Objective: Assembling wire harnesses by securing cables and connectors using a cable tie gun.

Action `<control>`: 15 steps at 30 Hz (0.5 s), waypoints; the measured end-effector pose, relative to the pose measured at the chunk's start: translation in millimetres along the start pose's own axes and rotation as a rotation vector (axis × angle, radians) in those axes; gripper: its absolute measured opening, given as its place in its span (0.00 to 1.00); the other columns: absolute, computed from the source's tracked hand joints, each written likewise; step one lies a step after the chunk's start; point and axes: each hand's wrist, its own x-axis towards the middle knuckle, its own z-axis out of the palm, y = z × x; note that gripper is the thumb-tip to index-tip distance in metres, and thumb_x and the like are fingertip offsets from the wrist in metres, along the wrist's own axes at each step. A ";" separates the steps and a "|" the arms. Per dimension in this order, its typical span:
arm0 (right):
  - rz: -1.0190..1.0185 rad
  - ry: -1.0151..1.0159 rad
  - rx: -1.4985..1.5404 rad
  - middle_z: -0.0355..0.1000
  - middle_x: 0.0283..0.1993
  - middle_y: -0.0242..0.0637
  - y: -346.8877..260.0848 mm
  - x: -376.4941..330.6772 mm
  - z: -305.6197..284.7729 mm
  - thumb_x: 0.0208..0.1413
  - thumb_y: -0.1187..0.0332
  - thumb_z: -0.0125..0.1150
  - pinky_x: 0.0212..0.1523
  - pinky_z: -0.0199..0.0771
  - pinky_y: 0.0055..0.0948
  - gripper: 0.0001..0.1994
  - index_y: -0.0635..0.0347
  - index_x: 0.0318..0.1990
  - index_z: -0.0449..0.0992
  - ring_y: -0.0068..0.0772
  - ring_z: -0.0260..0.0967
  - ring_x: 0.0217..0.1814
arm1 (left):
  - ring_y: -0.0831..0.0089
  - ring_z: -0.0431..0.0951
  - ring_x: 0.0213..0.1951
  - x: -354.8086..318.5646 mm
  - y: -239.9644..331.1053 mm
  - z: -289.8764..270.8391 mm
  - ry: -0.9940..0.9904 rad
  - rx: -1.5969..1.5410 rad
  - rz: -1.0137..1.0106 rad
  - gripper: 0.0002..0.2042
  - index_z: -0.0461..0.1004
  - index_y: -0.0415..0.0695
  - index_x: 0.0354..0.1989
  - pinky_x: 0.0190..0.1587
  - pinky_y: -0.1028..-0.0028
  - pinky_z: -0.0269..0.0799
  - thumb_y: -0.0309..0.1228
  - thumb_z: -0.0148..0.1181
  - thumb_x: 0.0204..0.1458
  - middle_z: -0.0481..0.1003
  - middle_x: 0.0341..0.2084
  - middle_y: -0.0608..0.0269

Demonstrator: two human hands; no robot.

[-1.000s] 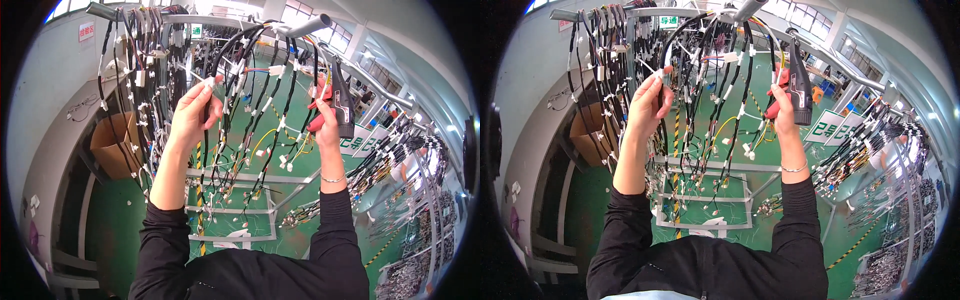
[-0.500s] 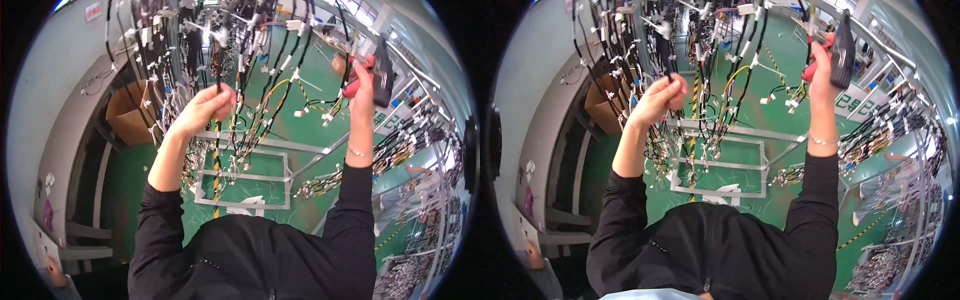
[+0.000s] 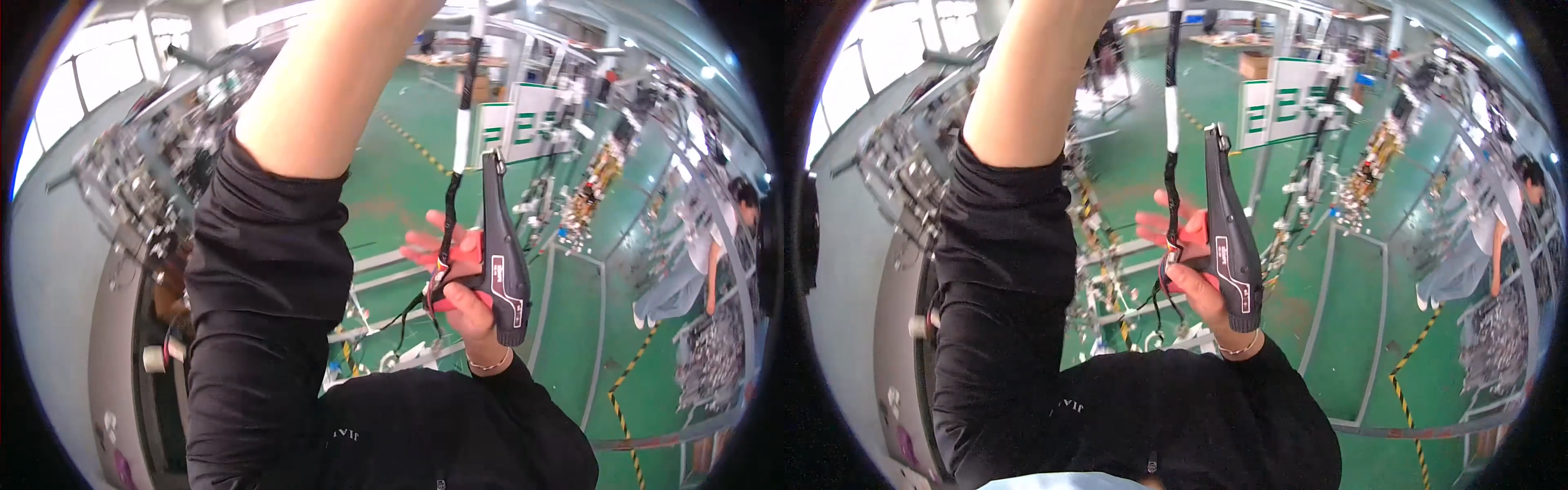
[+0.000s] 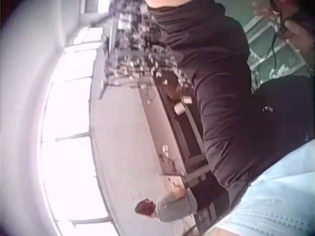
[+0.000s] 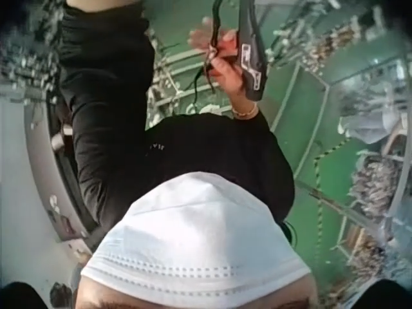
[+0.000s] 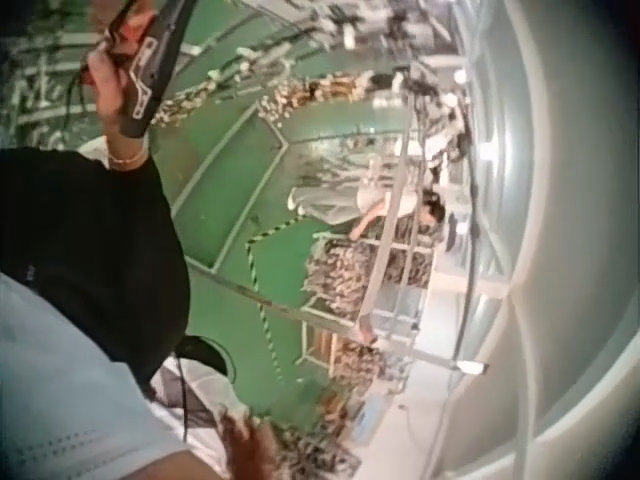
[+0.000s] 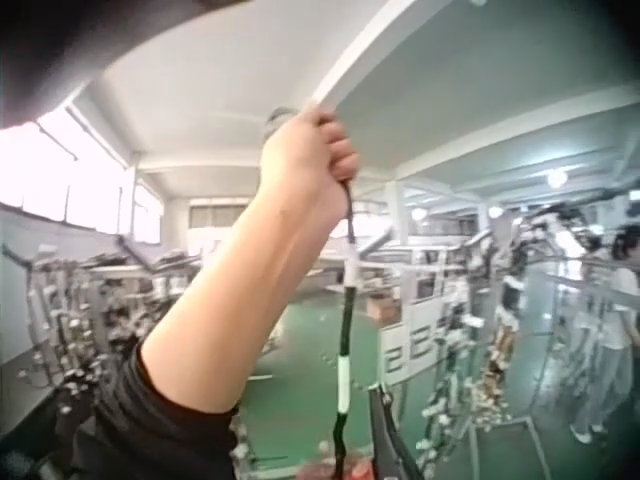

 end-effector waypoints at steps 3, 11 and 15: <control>0.014 0.120 -0.118 0.64 0.64 0.52 -46.9 -18.8 -50.5 0.53 0.87 0.55 0.61 0.72 0.44 0.22 0.57 0.53 0.62 0.46 0.70 0.63 | 0.80 0.49 0.13 43.6 -49.8 12.5 0.155 -0.153 0.125 0.10 0.60 0.48 0.27 0.16 0.76 0.41 0.28 0.45 0.63 0.52 0.14 0.75; -0.216 0.338 -0.241 0.65 0.46 0.34 -142.3 24.5 -156.0 0.58 0.77 0.56 0.61 0.66 0.52 0.19 0.53 0.55 0.61 0.34 0.67 0.51 | 0.75 0.55 0.14 95.2 -28.7 22.1 0.240 -0.517 0.315 0.12 0.57 0.46 0.25 0.19 0.73 0.58 0.27 0.34 0.64 0.57 0.14 0.69; -0.446 -0.003 -0.040 0.64 0.43 0.32 -181.3 118.0 -211.7 0.57 0.81 0.56 0.58 0.66 0.43 0.19 0.53 0.52 0.62 0.30 0.64 0.46 | 0.76 0.61 0.17 51.2 -59.7 17.7 0.631 -0.246 0.319 0.08 0.69 0.41 0.39 0.25 0.74 0.65 0.31 0.46 0.66 0.60 0.17 0.70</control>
